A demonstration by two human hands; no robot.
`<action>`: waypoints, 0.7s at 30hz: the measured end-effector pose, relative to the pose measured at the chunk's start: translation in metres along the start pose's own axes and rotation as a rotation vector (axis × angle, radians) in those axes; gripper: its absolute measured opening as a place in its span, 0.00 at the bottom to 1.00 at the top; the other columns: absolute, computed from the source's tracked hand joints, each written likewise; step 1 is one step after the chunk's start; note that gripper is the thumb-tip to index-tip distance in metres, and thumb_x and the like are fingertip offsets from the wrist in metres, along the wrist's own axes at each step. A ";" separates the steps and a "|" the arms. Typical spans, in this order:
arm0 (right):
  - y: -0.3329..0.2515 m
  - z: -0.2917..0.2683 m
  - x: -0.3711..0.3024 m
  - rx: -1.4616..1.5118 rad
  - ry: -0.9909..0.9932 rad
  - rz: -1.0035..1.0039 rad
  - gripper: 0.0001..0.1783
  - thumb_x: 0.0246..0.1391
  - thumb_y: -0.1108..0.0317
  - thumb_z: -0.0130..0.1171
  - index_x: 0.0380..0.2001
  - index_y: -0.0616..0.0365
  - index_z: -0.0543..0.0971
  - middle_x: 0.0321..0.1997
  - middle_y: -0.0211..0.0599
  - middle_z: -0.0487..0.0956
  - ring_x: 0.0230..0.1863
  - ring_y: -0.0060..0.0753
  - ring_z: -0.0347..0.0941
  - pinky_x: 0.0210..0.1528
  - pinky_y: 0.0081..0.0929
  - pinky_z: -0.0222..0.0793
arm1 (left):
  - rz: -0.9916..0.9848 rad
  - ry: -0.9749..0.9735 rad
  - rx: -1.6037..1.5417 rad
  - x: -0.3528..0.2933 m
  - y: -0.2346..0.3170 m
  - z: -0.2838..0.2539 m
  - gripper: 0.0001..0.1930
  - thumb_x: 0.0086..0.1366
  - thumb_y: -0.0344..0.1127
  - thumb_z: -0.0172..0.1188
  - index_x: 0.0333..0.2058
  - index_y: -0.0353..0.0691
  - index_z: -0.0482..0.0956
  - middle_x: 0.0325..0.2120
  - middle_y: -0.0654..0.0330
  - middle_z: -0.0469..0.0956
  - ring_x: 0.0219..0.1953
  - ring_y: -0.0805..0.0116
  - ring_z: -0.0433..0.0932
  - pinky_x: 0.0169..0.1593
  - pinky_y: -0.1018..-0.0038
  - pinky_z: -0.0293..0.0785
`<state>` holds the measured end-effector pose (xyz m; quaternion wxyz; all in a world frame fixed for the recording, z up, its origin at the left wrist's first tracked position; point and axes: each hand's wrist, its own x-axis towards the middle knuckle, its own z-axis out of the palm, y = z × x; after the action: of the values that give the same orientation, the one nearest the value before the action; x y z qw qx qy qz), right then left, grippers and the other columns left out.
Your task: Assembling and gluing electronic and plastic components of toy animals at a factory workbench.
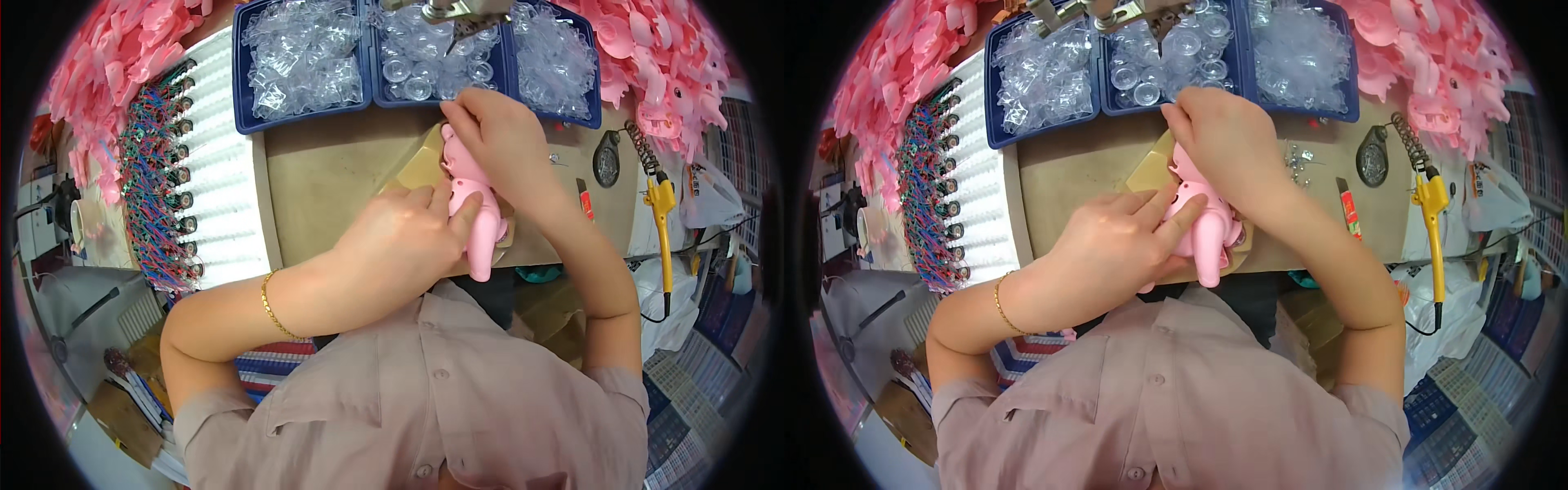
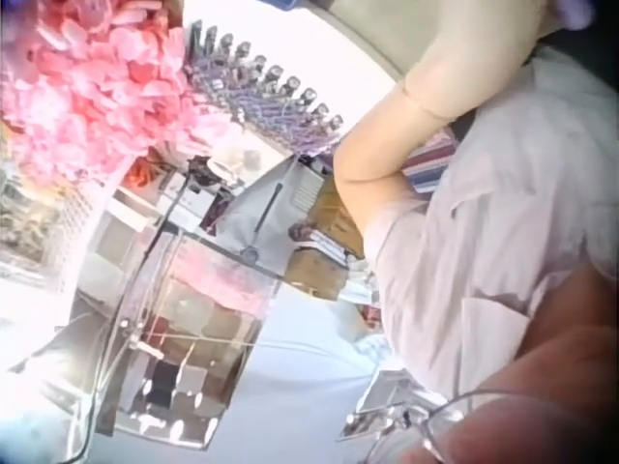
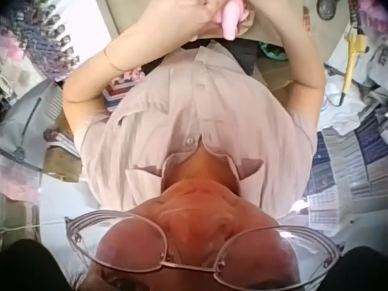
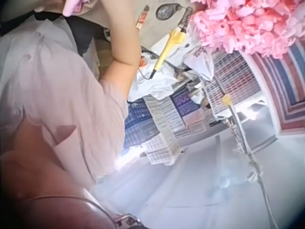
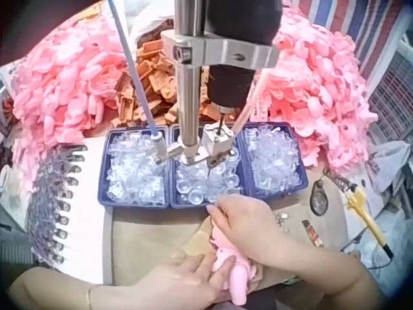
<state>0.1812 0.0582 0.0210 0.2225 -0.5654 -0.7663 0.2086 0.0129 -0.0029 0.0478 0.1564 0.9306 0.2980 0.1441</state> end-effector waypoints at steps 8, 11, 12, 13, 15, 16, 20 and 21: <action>0.027 0.005 0.003 0.390 0.051 0.059 0.13 0.57 0.63 0.55 0.27 0.61 0.78 0.14 0.32 0.68 0.18 0.29 0.64 0.23 0.30 0.61 | -0.039 0.071 0.065 0.002 0.013 0.005 0.24 0.53 0.43 0.61 0.46 0.32 0.75 0.29 0.54 0.75 0.30 0.63 0.77 0.35 0.72 0.75; 0.024 -0.028 0.004 1.068 0.231 0.195 0.13 0.58 0.63 0.54 0.26 0.61 0.78 0.15 0.22 0.66 0.18 0.17 0.60 0.20 0.21 0.55 | -0.105 0.018 0.057 0.001 0.012 0.000 0.27 0.54 0.45 0.62 0.50 0.37 0.74 0.36 0.53 0.75 0.33 0.62 0.78 0.36 0.71 0.76; 0.025 -0.044 0.001 1.327 0.272 0.075 0.12 0.59 0.63 0.53 0.25 0.58 0.77 0.16 0.19 0.65 0.18 0.11 0.55 0.20 0.14 0.48 | -0.138 -0.043 0.035 0.000 0.014 -0.002 0.29 0.54 0.47 0.63 0.53 0.40 0.72 0.41 0.53 0.76 0.35 0.61 0.79 0.35 0.71 0.76; 0.026 -0.031 -0.002 1.325 0.288 0.073 0.12 0.59 0.63 0.53 0.25 0.58 0.77 0.16 0.19 0.65 0.18 0.11 0.55 0.20 0.14 0.48 | -0.123 -0.046 0.039 0.001 0.018 -0.003 0.29 0.54 0.47 0.63 0.53 0.40 0.72 0.41 0.53 0.76 0.35 0.61 0.79 0.35 0.71 0.76; 0.021 0.007 0.004 0.819 0.474 -0.094 0.13 0.61 0.63 0.51 0.24 0.56 0.75 0.16 0.17 0.63 0.19 0.08 0.54 0.20 0.13 0.43 | -0.113 -0.054 0.007 0.005 0.018 -0.006 0.24 0.54 0.44 0.62 0.47 0.35 0.75 0.34 0.53 0.75 0.31 0.62 0.77 0.35 0.70 0.75; 0.020 -0.005 0.001 1.012 0.257 0.131 0.13 0.61 0.63 0.52 0.24 0.56 0.75 0.18 0.17 0.65 0.19 0.09 0.55 0.20 0.12 0.46 | -0.103 -0.043 0.016 0.004 0.017 -0.008 0.24 0.54 0.44 0.62 0.47 0.35 0.75 0.34 0.53 0.75 0.31 0.62 0.77 0.35 0.70 0.75; 0.005 -0.044 -0.008 0.856 0.543 0.000 0.10 0.61 0.64 0.53 0.28 0.57 0.76 0.24 0.22 0.71 0.22 0.12 0.60 0.23 0.14 0.54 | -0.030 -0.002 0.053 -0.003 0.004 -0.002 0.22 0.55 0.43 0.61 0.45 0.35 0.76 0.39 0.51 0.75 0.29 0.64 0.76 0.31 0.70 0.74; -0.005 -0.066 0.003 0.747 0.673 -0.149 0.09 0.60 0.65 0.53 0.29 0.59 0.75 0.26 0.25 0.72 0.24 0.15 0.62 0.26 0.16 0.56 | 0.007 0.071 0.002 -0.003 0.002 0.003 0.21 0.56 0.43 0.61 0.44 0.34 0.76 0.41 0.50 0.75 0.28 0.65 0.75 0.30 0.71 0.73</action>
<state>0.2143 0.0642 0.0778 0.6584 -0.4271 -0.5634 0.2583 0.0121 -0.0068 0.0455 0.1446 0.9261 0.3000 0.1772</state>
